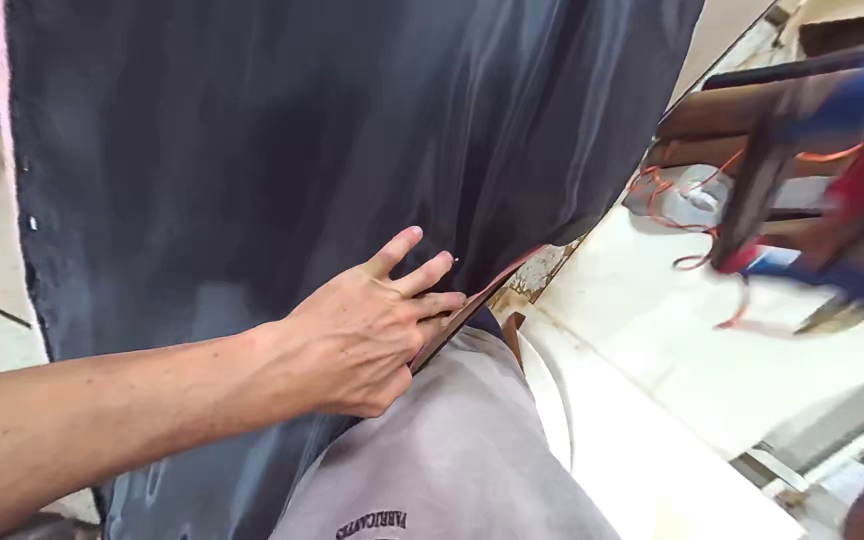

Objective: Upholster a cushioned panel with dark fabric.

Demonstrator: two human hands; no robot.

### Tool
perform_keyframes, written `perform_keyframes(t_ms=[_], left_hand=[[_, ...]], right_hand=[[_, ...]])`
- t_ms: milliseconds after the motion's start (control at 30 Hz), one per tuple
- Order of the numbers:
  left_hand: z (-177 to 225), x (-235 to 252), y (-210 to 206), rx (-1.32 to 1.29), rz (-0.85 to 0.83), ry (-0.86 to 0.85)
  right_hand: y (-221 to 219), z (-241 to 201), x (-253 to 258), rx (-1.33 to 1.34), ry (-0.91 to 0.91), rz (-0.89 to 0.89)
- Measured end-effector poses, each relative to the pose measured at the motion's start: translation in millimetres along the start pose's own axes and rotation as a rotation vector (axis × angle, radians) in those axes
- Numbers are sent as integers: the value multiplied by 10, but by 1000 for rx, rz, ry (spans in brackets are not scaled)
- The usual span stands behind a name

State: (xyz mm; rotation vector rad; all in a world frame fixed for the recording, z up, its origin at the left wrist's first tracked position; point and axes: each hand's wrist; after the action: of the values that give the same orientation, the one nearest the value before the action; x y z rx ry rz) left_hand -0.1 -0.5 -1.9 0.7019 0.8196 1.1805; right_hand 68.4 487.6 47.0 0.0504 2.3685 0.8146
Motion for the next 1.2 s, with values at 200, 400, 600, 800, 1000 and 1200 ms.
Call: perform_keyframes(t_ms=[200, 400, 600, 800, 1000, 1200], left_hand=[[-20, 8, -70, 7, 52, -20], [-27, -6, -64, 5, 29, -15], [-30, -12, -102, -5, 42, -22], [-51, -5, -88, -10, 45, -26], [-54, 10, -93, 5, 33, -38], [-43, -9, -66, 1, 5, -24]], right_hand=[[-1889, -228, -1639, -2, 74, 43], [-2284, -449, -1530, -141, 183, 86], [-2370, -477, -1441, -210, 152, 96], [-2394, -499, -1434, -182, 148, 96], [-2413, -559, -1416, -258, 106, 93], [-1784, -344, -1456, -125, -5, 387]])
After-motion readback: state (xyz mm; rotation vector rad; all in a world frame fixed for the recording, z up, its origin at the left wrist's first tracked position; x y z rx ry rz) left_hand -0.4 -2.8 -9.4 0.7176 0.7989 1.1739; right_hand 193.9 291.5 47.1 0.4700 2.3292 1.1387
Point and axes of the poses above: each hand's wrist, its own x-axis towards the middle knuckle, its own y-axis out of the back of the hand, z = x × y, and after that the axes turned 15 degrees about -y, right-handed
